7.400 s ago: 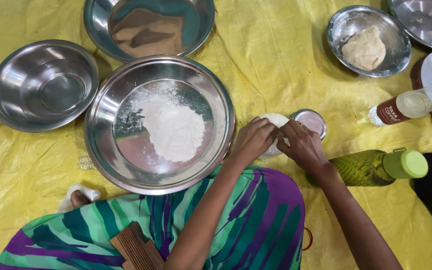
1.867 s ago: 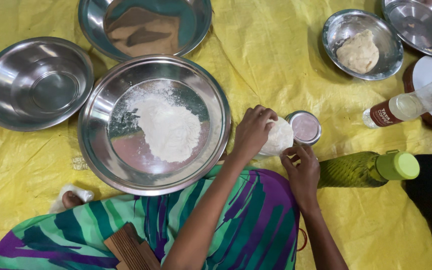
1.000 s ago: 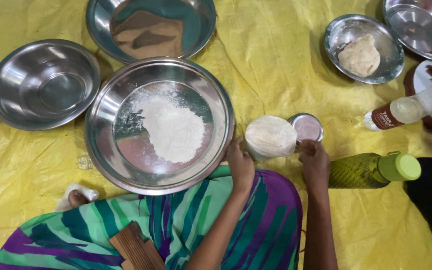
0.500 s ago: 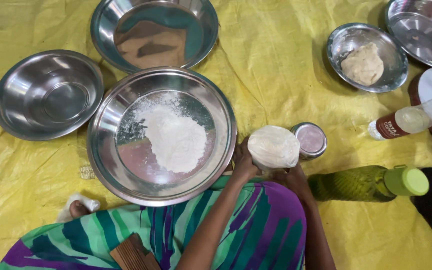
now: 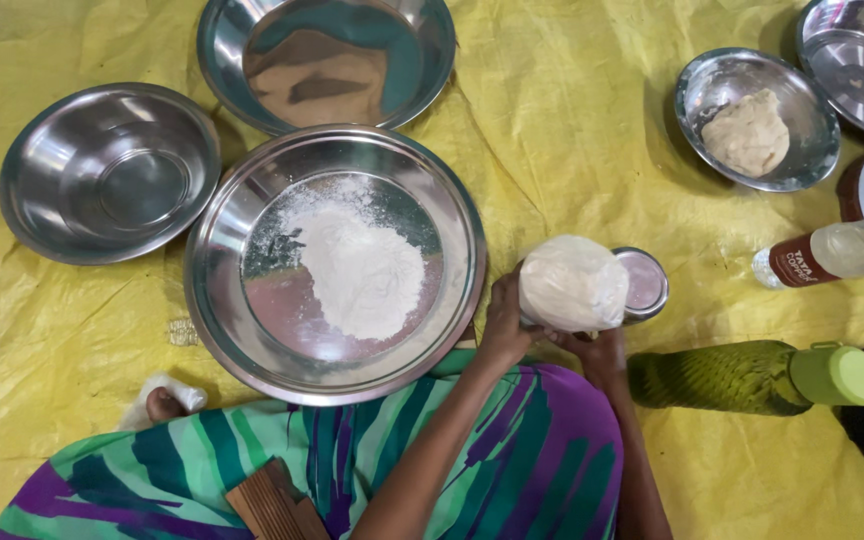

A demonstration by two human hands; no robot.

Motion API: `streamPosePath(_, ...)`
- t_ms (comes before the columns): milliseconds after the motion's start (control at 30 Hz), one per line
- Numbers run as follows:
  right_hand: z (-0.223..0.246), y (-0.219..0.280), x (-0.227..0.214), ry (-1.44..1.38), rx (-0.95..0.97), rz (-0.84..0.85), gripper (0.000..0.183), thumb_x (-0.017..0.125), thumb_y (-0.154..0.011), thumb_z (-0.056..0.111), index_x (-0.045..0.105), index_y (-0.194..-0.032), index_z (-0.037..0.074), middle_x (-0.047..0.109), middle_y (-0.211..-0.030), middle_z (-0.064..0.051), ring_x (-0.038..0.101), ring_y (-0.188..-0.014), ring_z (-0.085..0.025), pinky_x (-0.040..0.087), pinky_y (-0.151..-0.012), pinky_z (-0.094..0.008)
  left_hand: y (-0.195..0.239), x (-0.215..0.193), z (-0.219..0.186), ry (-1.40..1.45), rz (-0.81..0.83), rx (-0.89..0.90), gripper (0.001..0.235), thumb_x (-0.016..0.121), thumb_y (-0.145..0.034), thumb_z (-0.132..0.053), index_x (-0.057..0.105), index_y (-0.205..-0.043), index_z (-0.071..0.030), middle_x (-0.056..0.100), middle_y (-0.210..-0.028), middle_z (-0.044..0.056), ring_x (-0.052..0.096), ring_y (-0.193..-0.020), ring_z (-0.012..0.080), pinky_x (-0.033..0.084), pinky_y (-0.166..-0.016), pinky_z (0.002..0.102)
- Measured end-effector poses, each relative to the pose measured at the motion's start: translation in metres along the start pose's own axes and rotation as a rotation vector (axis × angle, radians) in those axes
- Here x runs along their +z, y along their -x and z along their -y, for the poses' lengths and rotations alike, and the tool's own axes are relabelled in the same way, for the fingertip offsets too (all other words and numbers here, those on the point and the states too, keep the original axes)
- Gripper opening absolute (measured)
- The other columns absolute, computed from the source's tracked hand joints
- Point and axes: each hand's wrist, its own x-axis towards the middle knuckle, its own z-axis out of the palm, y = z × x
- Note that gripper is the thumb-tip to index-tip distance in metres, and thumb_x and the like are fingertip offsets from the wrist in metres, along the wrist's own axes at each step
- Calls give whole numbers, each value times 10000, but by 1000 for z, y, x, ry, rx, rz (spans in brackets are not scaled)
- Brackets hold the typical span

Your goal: The person pours white flour from a plastic bag into a large metal bowl and then mixes it by hand. They add more flour from a second bag and continue mixing the contents of the bowl.

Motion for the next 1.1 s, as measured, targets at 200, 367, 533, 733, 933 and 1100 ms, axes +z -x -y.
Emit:
streamPosePath(200, 92, 21, 12, 31, -12, 3, 662, 855, -725, -38, 588, -1331, -56, 720, -1196, -157, 694, -1095, -239, 586, -932, -375, -1, -22, -54, 181, -74, 107, 1221, 997, -600, -135, 312, -1610, -174, 301, -1422, 168, 396, -1400, 364, 410, -1206, 475)
streamPosePath(367, 157, 29, 55, -162, -91, 107, 697, 855, -736, 0, 541, -1357, -38, 675, -1273, -147, 669, -1167, -218, 580, -967, -360, -3, -64, -88, 671, -110, 37, 1270, 963, -578, -272, 226, -1608, -186, 277, -1401, 81, 431, -1387, 287, 451, -1111, 422)
streamPosePath(533, 188, 38, 115, 73, -197, 64, 731, 873, -715, -4, 523, -1357, -15, 660, -1291, -138, 625, -1218, -212, 571, -961, -365, 6, -135, -100, 617, -171, 72, 1145, 946, -663, -131, 346, -1636, -56, 328, -1474, 115, 422, -1446, 284, 440, -1218, 397)
streamPosePath(733, 187, 55, 172, 176, -139, 61, 736, 844, -726, -26, 462, -1355, -2, 643, -1246, -127, 598, -1216, -211, 618, -853, -362, 17, -179, -71, 1000, -147, 23, 1153, 963, -632, -165, 320, -1583, -53, 526, -1471, 108, 498, -1386, 274, 417, -1163, 405)
streamPosePath(933, 191, 50, 164, 235, -61, 237, 715, 717, -740, -95, 477, -1403, 26, 655, -1274, -90, 639, -1190, -210, 628, -819, -343, 28, -173, -7, 1231, -232, 0, 1119, 954, -701, -236, 324, -1604, -33, 515, -1496, 119, 483, -1398, 279, 401, -1180, 425)
streamPosePath(1100, 236, 27, 148, 868, -132, 218, 390, 706, -873, -18, 757, -1228, 135, 753, -1186, -97, 715, -1121, -231, 575, -919, -377, 36, -159, 30, 1404, -252, -86, 1041, 895, -760, -290, 299, -1591, -96, 477, -1523, 64, 449, -1409, 262, 382, -1174, 452)
